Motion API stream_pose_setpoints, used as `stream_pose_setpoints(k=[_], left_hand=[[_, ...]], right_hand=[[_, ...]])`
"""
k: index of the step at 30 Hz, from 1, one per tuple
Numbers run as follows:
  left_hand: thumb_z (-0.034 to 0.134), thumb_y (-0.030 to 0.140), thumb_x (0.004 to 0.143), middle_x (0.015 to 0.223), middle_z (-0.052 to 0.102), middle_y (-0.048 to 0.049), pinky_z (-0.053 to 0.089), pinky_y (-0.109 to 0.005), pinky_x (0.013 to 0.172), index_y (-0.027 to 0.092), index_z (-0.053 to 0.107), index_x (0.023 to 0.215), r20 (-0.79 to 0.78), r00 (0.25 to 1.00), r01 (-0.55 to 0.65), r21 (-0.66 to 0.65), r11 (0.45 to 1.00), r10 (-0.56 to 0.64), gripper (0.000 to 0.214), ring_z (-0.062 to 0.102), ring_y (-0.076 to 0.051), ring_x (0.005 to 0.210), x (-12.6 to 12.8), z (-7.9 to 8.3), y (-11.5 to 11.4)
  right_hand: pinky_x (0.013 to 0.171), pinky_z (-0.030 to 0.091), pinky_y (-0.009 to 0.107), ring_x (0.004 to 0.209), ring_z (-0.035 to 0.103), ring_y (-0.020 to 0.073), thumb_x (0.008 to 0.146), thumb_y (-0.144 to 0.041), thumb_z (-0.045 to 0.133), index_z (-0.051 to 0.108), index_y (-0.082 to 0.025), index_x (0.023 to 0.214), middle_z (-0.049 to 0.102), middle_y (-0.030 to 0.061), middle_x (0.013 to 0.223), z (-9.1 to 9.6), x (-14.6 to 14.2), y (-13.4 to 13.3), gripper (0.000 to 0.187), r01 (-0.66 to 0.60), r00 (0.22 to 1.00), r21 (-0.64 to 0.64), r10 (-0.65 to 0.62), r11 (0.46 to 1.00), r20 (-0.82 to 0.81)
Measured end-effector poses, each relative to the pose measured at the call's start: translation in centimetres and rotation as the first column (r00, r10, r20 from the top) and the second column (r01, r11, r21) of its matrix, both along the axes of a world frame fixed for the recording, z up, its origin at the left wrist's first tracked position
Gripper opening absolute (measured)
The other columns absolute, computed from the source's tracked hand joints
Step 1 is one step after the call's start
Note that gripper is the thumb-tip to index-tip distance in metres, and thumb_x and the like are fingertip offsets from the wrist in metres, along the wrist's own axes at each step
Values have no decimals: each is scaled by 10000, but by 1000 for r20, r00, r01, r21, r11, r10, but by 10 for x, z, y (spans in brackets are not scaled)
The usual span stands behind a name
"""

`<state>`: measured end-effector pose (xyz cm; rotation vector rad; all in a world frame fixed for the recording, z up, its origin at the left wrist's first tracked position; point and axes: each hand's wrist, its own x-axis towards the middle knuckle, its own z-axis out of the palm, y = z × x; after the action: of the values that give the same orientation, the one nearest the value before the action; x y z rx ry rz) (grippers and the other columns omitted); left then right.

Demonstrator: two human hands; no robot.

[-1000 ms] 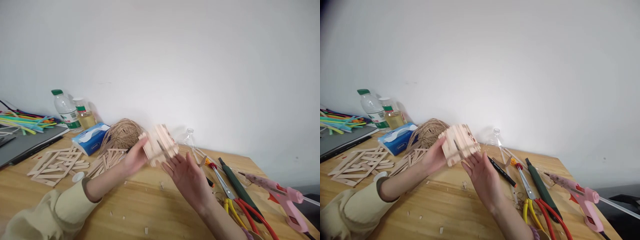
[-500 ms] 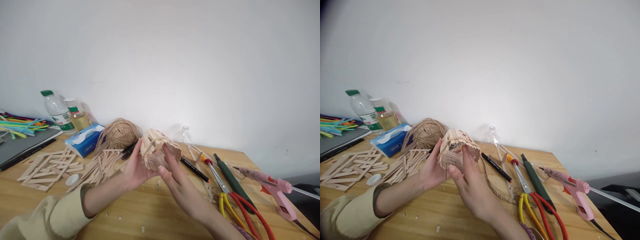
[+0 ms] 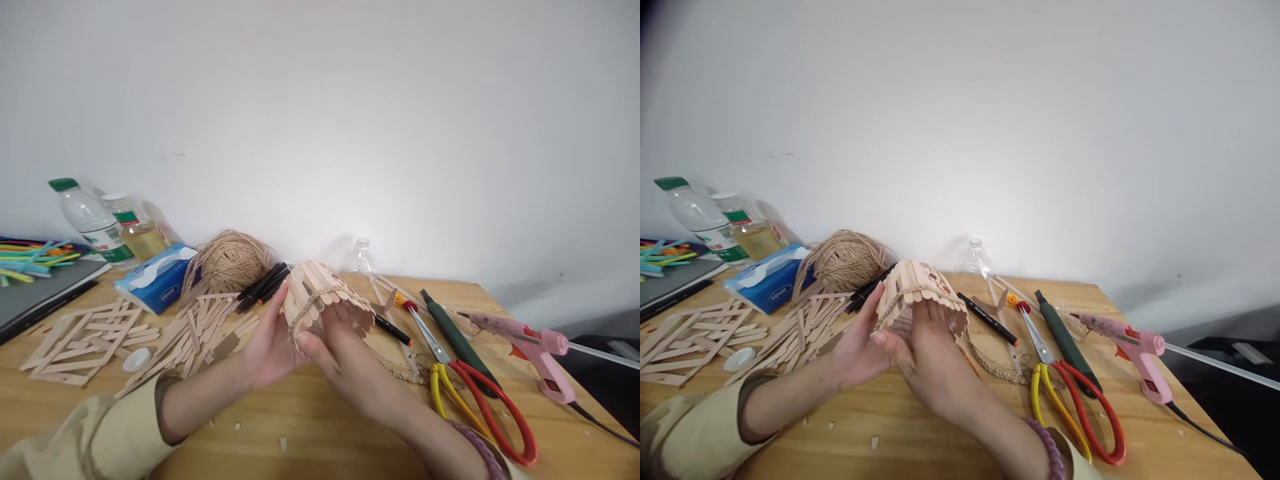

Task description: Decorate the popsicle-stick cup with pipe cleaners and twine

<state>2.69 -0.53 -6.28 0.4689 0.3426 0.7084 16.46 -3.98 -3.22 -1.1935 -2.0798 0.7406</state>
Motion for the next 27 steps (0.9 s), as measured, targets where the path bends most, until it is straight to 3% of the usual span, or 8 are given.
stream_pose_setpoints(k=[7,12,18,23,27], left_hand=[[326,626,840,1117,660,-78,416,-366,906,190,605,1137,-39,998,47,6,999,-46,597,538,-270,1132,1,2,-2],[360,619,832,1035,688,-85,446,-391,864,197,618,1105,-85,996,30,17,999,-28,565,584,-282,1055,0,0,-4],[397,591,833,1004,700,-75,475,-379,829,202,634,1083,-48,999,18,-27,999,-20,520,616,-268,996,-1,-2,-4],[421,563,836,939,719,-59,512,-327,748,205,671,1013,-97,995,-18,-62,998,12,470,648,-233,915,-1,1,-4],[423,545,842,909,728,-29,493,-348,847,246,693,950,-146,984,-106,-22,994,102,417,632,-235,988,0,0,-4]], right_hand=[[1084,177,536,1308,233,317,899,-489,371,385,-105,1294,382,194,1337,1,-3,-2,551,49,998,-1,-48,999,47],[1094,150,530,1341,164,310,895,-525,359,335,-123,1338,327,183,1389,-1,-2,-1,599,52,998,-5,-52,999,41],[1108,161,464,1352,163,278,888,-510,394,314,-152,1361,364,146,1378,-2,1,0,599,51,998,-15,-50,999,48],[1094,195,468,1319,246,286,863,-501,457,360,-168,1336,426,134,1333,-4,0,1,587,66,998,-7,-66,998,9],[1088,232,451,1328,241,279,841,-510,497,358,-208,1349,391,107,1370,11,4,-8,607,102,993,-58,-105,993,-53]])
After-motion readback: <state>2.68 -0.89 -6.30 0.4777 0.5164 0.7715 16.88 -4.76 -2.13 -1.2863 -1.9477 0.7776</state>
